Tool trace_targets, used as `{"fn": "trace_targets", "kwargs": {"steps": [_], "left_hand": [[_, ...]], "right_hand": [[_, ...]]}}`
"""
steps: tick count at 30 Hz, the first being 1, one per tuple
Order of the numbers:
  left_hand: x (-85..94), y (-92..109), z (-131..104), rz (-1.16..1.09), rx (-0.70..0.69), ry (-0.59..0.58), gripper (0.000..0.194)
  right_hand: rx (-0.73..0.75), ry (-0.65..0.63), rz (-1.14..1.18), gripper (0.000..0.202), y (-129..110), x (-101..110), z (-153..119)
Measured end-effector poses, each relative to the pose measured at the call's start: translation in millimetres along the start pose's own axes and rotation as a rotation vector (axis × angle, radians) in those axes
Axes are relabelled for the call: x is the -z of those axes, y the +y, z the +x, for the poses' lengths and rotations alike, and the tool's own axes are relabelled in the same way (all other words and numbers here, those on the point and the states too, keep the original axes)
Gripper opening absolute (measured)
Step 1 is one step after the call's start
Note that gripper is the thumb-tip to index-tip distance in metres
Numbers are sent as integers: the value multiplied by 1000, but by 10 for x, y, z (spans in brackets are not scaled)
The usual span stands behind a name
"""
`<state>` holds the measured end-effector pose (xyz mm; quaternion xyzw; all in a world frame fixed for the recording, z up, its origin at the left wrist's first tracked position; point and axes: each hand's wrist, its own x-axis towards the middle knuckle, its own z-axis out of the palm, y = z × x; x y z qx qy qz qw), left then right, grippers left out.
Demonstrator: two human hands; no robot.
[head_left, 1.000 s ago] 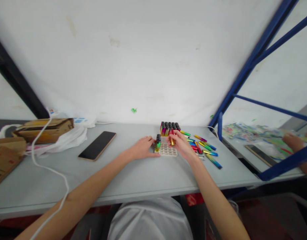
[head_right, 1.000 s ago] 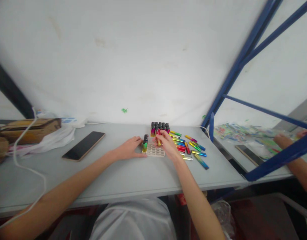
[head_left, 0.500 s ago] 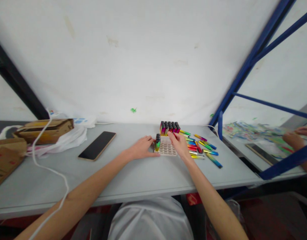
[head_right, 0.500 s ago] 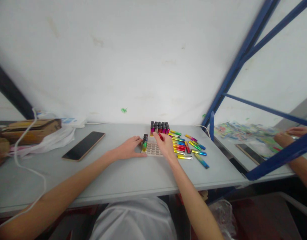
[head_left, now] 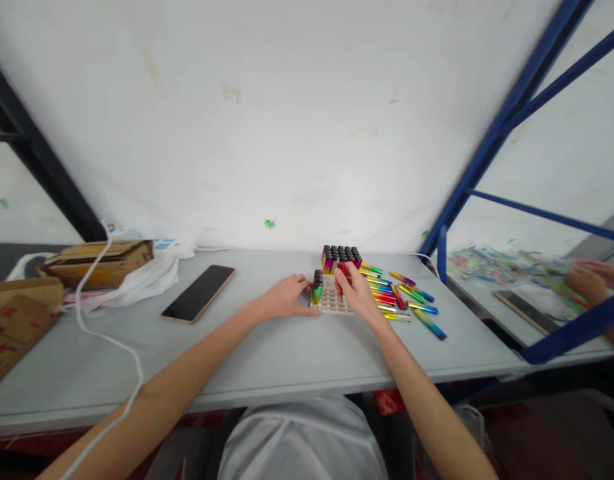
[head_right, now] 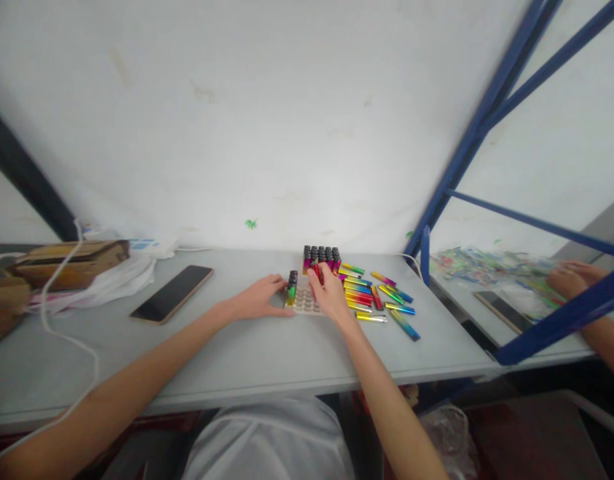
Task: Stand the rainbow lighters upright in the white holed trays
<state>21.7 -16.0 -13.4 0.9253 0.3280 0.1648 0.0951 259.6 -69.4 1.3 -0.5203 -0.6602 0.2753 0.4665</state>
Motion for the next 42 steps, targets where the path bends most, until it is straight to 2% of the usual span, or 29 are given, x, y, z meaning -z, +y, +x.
{"fn": "trace_targets", "kwargs": {"steps": [2, 6, 9, 12, 15, 24, 29, 33, 37, 39, 42], "left_hand": [[36, -21, -6, -38, -6, -19, 75], [90, -69, -18, -140, -40, -50, 66], [93, -92, -20, -175, -37, -41, 65], [75, -97, -20, -182, -31, -25, 67], [54, -93, -17, -159, -27, -10, 64], [11, -116, -2, -173, -47, 5, 66], [18, -111, -4, -155, -44, 5, 65], [28, -110, -6, -152, -39, -1, 62], [20, -115, -6, -138, -31, 13, 64], [19, -115, -9, -135, -33, 18, 67], [31, -104, -12, -135, -26, 9, 71]], "right_hand": [[67, 8, -2, 50, -29, 14, -7], [207, 45, -193, 56, -90, 70, -16], [169, -75, -226, 59, -106, 115, -28], [134, -239, -98, 55, -95, 131, -43], [139, -331, -31, 53, -63, 130, -49], [313, -429, -451, 36, -73, 183, -14], [282, -404, -645, 36, -141, 68, -63], [219, -476, -689, 42, -157, -2, -111], [188, -501, -522, 32, -120, 200, -80], [156, -455, -484, 28, -84, 406, -43], [105, -322, -546, 24, 0, 766, 11]]}}
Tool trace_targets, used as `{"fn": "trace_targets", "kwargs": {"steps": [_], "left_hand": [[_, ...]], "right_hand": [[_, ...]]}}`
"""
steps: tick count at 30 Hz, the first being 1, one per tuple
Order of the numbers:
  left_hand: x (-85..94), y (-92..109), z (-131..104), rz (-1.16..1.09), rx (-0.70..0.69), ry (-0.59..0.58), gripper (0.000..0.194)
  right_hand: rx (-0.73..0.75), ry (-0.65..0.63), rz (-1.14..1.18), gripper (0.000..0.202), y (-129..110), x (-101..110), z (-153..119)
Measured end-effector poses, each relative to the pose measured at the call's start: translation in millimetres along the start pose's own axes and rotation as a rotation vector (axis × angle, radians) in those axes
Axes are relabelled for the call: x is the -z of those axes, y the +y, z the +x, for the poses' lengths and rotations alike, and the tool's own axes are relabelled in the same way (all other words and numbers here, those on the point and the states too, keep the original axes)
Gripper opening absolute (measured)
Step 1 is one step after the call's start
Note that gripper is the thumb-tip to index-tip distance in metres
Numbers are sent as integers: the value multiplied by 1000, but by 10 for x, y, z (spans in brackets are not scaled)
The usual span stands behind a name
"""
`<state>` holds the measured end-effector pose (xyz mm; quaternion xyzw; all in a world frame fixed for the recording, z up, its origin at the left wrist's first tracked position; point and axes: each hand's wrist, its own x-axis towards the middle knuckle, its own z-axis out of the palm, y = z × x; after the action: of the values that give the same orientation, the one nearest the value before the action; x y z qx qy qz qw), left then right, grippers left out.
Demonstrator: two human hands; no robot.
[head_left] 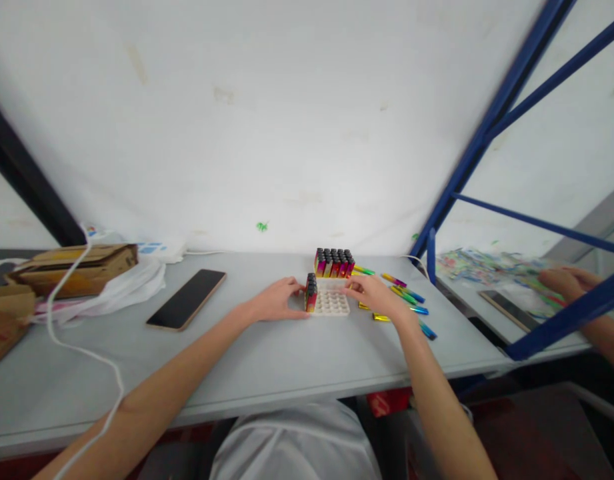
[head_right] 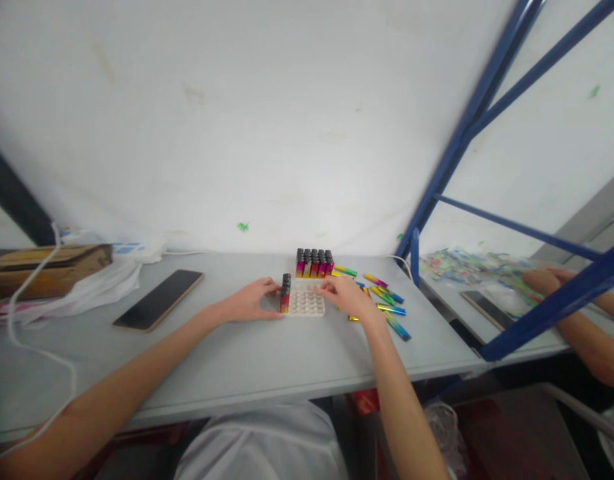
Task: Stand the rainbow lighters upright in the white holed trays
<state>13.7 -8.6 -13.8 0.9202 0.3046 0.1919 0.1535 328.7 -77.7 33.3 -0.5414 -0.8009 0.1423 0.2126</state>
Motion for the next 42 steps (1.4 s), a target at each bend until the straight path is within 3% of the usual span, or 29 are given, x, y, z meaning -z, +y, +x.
{"fn": "trace_targets", "kwargs": {"steps": [5, 11, 14, 19, 23, 26, 30, 36, 39, 42], "left_hand": [[24, 37, 5, 9, 15, -12, 71], [23, 82, 10, 28, 37, -9, 68], [16, 107, 4, 58, 51, 11, 68], [1, 136, 7, 98, 80, -2, 73], [-16, 123, 14, 95, 82, -1, 75], [-33, 95, 17, 86, 72, 0, 76], [-54, 60, 21, 62, 72, 6, 76], [-23, 33, 16, 9, 45, 18, 70], [21, 37, 5, -26, 27, -4, 63], [58, 50, -7, -56, 15, -24, 60]], "right_hand": [[-246, 126, -234, 17, 450, 336, -164], [-484, 38, -248, 17, 730, 558, -398], [-509, -16, -252, 16, 738, 544, -409], [-638, -58, -322, 31, 732, 368, -317], [-710, -7, -309, 28, 744, 313, -314], [-636, 118, -286, 20, 750, 372, -336], [-528, 331, -29, 18, 714, 439, -320], [-290, 585, 653, 61, 433, 342, -186], [-252, 593, 938, 62, 223, 261, -98], [-230, 520, 1066, 60, 4, 173, -26]]}}
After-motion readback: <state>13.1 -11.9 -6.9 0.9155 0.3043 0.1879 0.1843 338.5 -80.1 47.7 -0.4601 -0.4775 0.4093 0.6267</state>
